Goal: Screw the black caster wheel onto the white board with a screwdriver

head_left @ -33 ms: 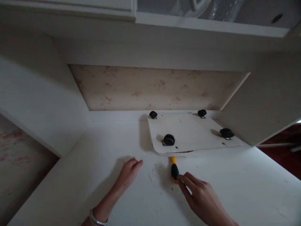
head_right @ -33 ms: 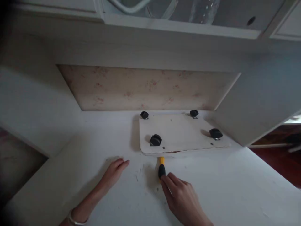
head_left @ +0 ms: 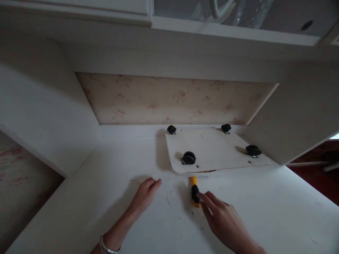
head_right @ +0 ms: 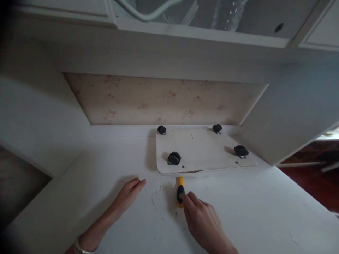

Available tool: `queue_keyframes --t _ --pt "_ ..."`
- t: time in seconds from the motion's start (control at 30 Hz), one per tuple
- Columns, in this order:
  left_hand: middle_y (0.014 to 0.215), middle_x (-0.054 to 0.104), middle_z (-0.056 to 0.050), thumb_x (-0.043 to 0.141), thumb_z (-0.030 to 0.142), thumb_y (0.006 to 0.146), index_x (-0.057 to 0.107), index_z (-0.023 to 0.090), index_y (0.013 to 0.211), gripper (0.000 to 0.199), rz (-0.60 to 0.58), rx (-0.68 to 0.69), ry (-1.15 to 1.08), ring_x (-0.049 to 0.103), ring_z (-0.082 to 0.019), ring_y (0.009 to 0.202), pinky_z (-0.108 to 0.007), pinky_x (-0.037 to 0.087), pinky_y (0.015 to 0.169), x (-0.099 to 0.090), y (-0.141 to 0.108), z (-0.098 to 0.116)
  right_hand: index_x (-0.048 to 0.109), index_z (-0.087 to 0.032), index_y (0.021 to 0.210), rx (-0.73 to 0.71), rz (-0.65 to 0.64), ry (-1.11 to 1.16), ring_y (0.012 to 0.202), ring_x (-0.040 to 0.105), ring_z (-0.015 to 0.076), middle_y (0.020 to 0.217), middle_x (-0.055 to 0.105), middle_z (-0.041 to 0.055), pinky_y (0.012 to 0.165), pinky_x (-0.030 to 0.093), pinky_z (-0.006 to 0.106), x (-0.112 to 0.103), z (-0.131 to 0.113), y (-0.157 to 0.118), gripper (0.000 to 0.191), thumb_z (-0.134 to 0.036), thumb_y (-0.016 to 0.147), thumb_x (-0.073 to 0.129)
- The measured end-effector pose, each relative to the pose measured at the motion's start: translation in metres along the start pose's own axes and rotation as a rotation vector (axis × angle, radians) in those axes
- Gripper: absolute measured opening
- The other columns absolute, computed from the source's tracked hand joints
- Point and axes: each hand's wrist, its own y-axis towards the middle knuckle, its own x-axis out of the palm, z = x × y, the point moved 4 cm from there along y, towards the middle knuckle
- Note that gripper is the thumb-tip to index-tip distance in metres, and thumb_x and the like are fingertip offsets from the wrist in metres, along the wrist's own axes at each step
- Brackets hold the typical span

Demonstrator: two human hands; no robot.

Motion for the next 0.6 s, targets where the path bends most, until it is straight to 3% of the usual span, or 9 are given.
queue_keyframes --t 0.07,0.13,0.3,0.47,0.53,0.6 --pt "0.064 0.037 0.006 0.047 0.062 0.089 0.042 0.023 0.068 0.045 -0.052 -0.042 -0.055 0.036 -0.013 0.059 -0.029 0.027 0.058 0.009 0.003 0.014 0.054 -0.022 0.139 0.032 -0.155 -0.145 0.079 0.072 0.0198 0.129 0.063 0.0133 0.065 0.059 0.032 0.02 0.012 0.005 0.065 0.005 0.082 0.037" --pt "0.068 0.043 0.006 0.042 0.068 0.089 0.046 0.022 0.078 0.047 -0.105 -0.092 -0.115 0.037 -0.011 0.054 -0.028 0.026 0.052 0.02 0.01 0.027 0.05 -0.029 0.144 -0.022 -0.255 -0.201 0.099 0.07 0.0237 0.147 0.052 0.012 0.077 0.061 0.037 0.031 0.017 0.01 0.084 0.009 0.07 0.039" --pt "0.088 0.059 -0.001 0.034 0.069 0.091 0.049 0.02 0.095 0.051 -0.17 -0.173 -0.249 0.042 -0.007 0.046 -0.024 0.023 0.042 0.046 0.032 0.046 0.06 -0.024 0.128 -0.177 -0.305 -0.178 0.102 0.067 0.0254 0.148 0.054 0.007 0.081 0.06 0.042 0.033 0.01 0.026 0.061 0.004 0.077 0.04" --pt "0.079 0.062 0.0 0.045 0.064 0.089 0.047 0.02 0.095 0.044 -0.195 -0.159 -0.344 0.04 -0.005 0.04 -0.022 0.017 0.04 0.061 0.04 0.052 0.062 -0.023 0.113 -0.259 -0.321 -0.161 0.095 0.069 0.023 0.132 0.065 0.0044 0.083 0.058 0.041 0.017 -0.003 0.019 0.045 0.002 0.081 0.043" --pt "0.076 0.063 0.0 0.046 0.06 0.089 0.047 0.02 0.095 0.041 -0.195 -0.141 -0.366 0.035 -0.004 0.038 -0.023 0.015 0.04 0.061 0.04 0.052 0.062 -0.023 0.11 -0.289 -0.278 -0.155 0.091 0.07 0.022 0.129 0.067 0.0053 0.081 0.058 0.038 0.003 -0.01 0.007 0.039 0.0 0.083 0.045" --pt "0.073 0.063 0.001 0.046 0.057 0.09 0.048 0.019 0.094 0.037 -0.207 -0.129 -0.373 0.028 -0.003 0.036 -0.023 0.013 0.04 0.06 0.039 0.051 0.061 -0.021 0.111 -0.346 -0.125 -0.129 0.083 0.071 0.021 0.125 0.07 0.0078 0.076 0.059 0.036 -0.019 -0.018 -0.009 0.034 -0.005 0.085 0.046"
